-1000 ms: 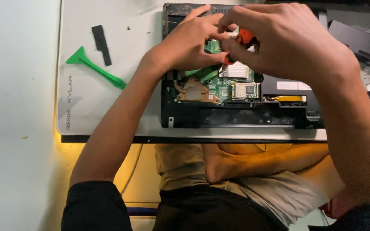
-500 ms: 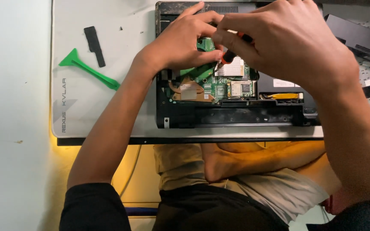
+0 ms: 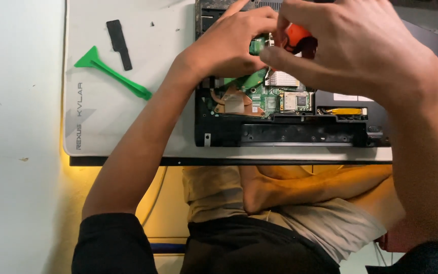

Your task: Disassembling a laptop by removing internal screws and components such as the motherboard and RAM using a screwdriver.

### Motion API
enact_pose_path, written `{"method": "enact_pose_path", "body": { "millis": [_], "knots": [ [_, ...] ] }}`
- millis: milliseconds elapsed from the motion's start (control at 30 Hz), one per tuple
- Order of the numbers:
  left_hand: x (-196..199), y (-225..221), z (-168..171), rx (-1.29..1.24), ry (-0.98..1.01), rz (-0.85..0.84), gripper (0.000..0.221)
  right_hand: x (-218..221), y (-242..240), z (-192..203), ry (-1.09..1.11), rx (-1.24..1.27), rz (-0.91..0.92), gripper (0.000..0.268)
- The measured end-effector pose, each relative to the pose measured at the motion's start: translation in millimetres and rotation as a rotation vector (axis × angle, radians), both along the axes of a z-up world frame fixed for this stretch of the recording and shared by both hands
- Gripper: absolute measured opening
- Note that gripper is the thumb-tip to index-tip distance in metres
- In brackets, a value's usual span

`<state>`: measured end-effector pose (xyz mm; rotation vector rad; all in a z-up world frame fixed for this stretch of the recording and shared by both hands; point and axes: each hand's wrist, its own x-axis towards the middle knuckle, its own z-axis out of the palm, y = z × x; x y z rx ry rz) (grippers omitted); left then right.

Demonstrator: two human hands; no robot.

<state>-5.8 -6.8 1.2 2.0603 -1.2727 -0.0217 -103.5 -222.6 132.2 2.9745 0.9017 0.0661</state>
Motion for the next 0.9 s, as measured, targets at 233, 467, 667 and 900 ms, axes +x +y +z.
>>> {"method": "enact_pose_path", "body": {
  "millis": [233,467,667,900],
  "knots": [
    [1,1,-4,-0.004,-0.042,-0.012,0.008,-1,-1,5,-0.036,-0.058,0.031,0.050],
    [0,-3,0,0.075,-0.013,0.034,0.011,-4,6,10,0.023,0.023,0.034,0.032],
    [8,7,-1,-0.092,0.007,-0.034,0.018,-2,-19,4,-0.091,0.036,0.068,0.025],
    [12,20,14,-0.145,0.141,-0.111,0.010,-4,-69,-12,-0.120,0.270,0.003,0.034]
  ]
}}
